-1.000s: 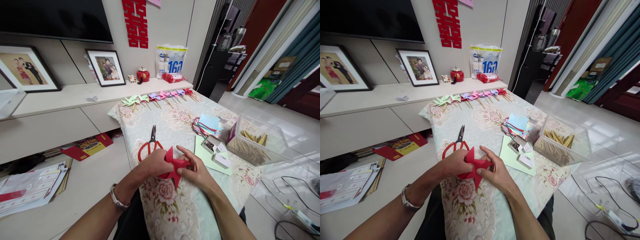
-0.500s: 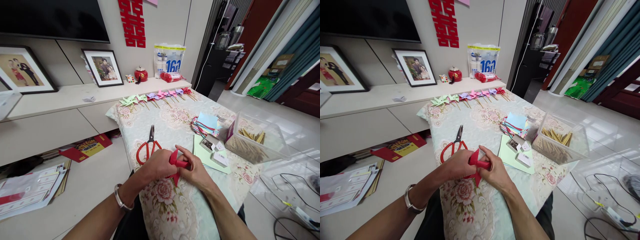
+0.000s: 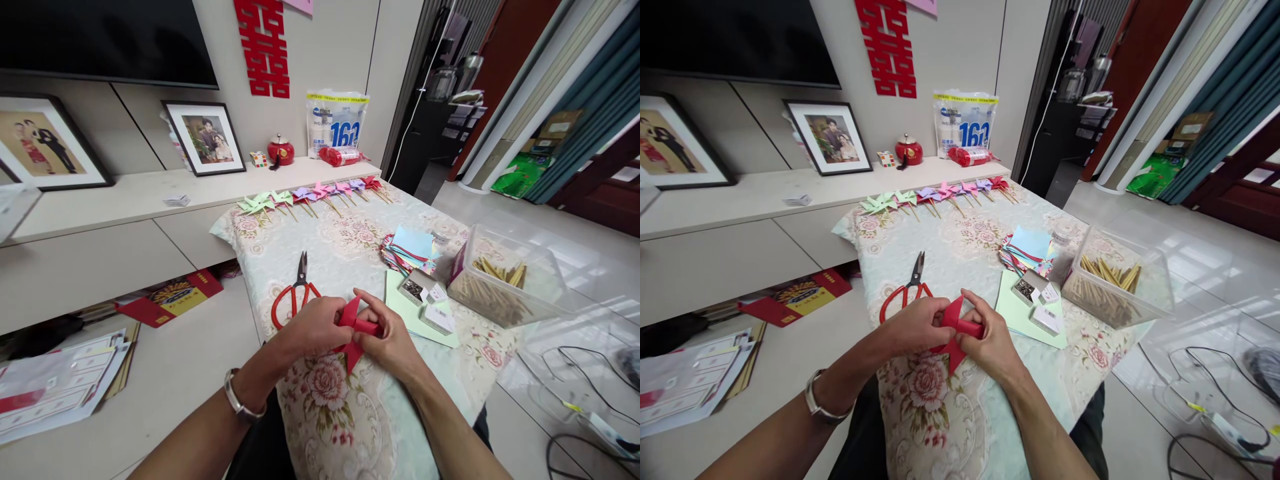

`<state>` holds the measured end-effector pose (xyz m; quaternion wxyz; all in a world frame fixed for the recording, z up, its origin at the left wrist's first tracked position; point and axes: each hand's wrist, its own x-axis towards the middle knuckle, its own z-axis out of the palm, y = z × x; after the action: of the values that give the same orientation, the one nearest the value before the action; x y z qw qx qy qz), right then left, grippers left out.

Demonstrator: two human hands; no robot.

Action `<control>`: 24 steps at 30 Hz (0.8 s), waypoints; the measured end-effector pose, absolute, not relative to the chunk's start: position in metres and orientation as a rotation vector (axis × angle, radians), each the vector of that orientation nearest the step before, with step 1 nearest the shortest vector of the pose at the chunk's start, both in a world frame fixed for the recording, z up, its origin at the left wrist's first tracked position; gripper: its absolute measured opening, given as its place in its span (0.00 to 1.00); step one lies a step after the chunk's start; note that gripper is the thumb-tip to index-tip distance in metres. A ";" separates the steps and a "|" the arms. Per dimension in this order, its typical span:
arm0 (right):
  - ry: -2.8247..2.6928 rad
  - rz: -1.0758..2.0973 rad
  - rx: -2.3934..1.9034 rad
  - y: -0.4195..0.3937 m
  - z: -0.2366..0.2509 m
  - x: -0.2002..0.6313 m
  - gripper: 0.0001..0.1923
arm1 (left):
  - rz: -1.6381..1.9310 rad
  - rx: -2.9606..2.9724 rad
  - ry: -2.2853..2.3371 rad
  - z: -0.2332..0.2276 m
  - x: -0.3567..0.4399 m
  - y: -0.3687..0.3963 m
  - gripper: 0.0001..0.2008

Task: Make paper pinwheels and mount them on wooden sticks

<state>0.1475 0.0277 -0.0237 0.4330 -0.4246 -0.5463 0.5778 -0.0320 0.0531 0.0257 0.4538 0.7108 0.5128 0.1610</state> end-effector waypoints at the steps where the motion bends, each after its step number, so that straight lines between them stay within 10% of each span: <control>1: -1.309 1.454 -1.045 0.028 -0.022 0.147 0.41 | 0.443 1.639 1.221 0.023 -0.036 0.054 0.05; 10: -1.079 1.371 -0.993 0.029 -0.022 0.147 0.41 | 0.838 0.927 0.845 0.004 -0.033 0.024 0.22; 24: -1.071 1.379 -0.988 0.028 -0.024 0.145 0.37 | 1.101 0.979 1.354 -0.005 0.002 0.013 0.12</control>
<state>0.1454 0.0278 -0.0241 0.5377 -0.4152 -0.4500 0.5796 0.0023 0.0126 -0.0055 0.5400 0.4117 0.5694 0.4633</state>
